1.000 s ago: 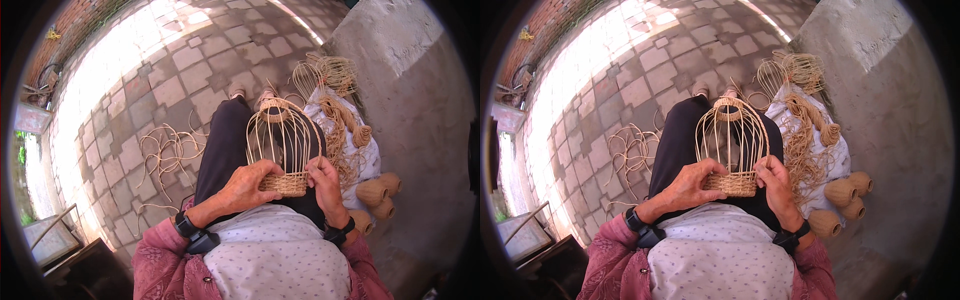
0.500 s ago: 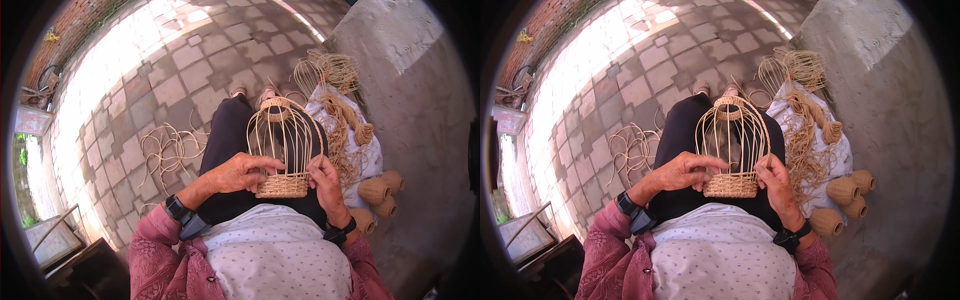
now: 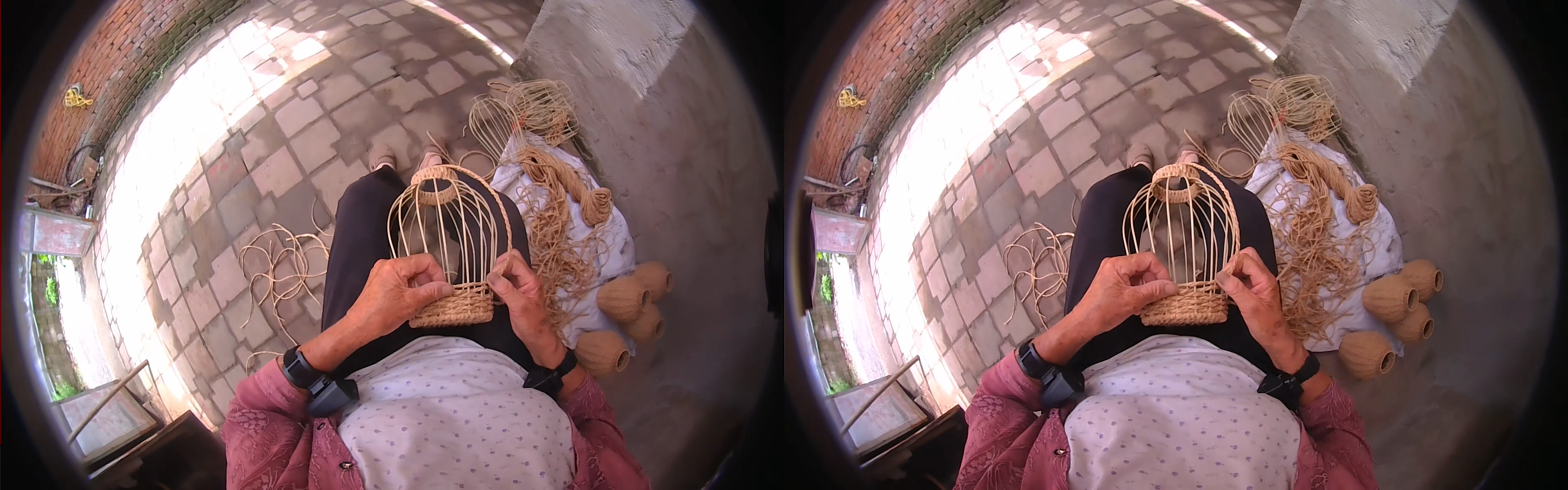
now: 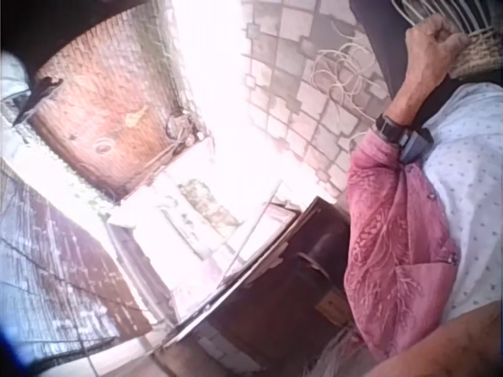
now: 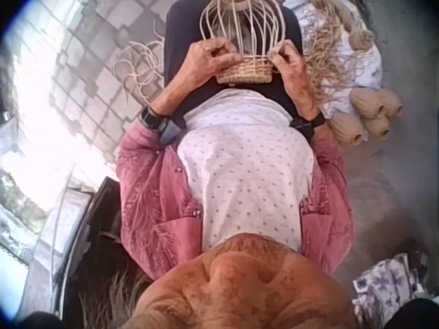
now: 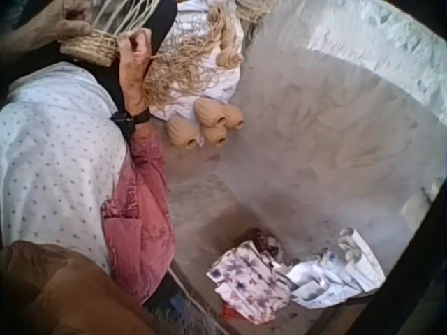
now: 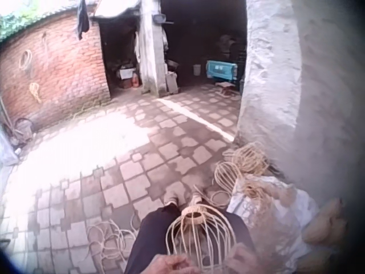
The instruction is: Weaving a small wicker basket by hand.
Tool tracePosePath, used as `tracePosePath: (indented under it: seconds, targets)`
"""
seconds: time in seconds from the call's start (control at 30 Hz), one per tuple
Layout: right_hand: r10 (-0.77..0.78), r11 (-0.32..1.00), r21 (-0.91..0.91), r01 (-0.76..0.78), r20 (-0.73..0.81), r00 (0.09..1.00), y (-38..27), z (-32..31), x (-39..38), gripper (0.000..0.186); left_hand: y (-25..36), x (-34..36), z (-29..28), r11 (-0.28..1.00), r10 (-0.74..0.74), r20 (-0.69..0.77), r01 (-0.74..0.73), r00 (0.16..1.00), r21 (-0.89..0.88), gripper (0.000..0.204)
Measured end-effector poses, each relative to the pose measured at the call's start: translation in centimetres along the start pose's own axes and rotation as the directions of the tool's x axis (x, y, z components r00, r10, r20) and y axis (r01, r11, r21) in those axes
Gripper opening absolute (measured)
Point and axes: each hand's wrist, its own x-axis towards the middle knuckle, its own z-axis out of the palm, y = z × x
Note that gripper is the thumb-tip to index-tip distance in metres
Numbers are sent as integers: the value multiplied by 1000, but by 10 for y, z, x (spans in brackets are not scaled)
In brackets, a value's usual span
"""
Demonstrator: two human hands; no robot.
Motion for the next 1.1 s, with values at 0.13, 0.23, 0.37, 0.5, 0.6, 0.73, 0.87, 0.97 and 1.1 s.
tracePosePath:
  seconds: [0.13,0.23,0.37,0.5,0.6,0.73,0.87,0.97,1.1]
  targets:
    - [-80,996,-38,83,89,993,-5,-3,2,15,-3,1,2,1000,-1,-40,1,999,12,15]
    - [-83,973,-203,110,139,987,-5,-10,3,15,-1,0,3,997,10,-53,-5,999,83,16]
    - [-115,932,-315,179,213,970,-3,-11,-1,19,4,-3,7,979,-2,-61,15,998,202,16]
    - [116,989,-108,-102,132,984,-5,-16,9,27,5,-1,8,980,-24,-69,37,997,195,16]
    - [9,923,-384,1,24,1000,-24,0,22,31,-3,-1,9,992,-24,-50,30,998,126,16]
    - [20,949,-315,-14,16,1000,-15,-6,16,24,-6,0,5,995,-29,-53,34,998,94,17]
    - [330,937,109,-333,40,943,1,-26,-11,13,-5,0,5,997,-47,-50,50,998,66,16]
    - [270,961,66,-270,12,963,-2,-29,-3,11,-4,0,6,998,-58,-31,58,998,5,15]
    - [34,998,-57,-32,28,999,-20,-4,37,13,-11,1,6,998,-59,-40,58,997,-35,16]
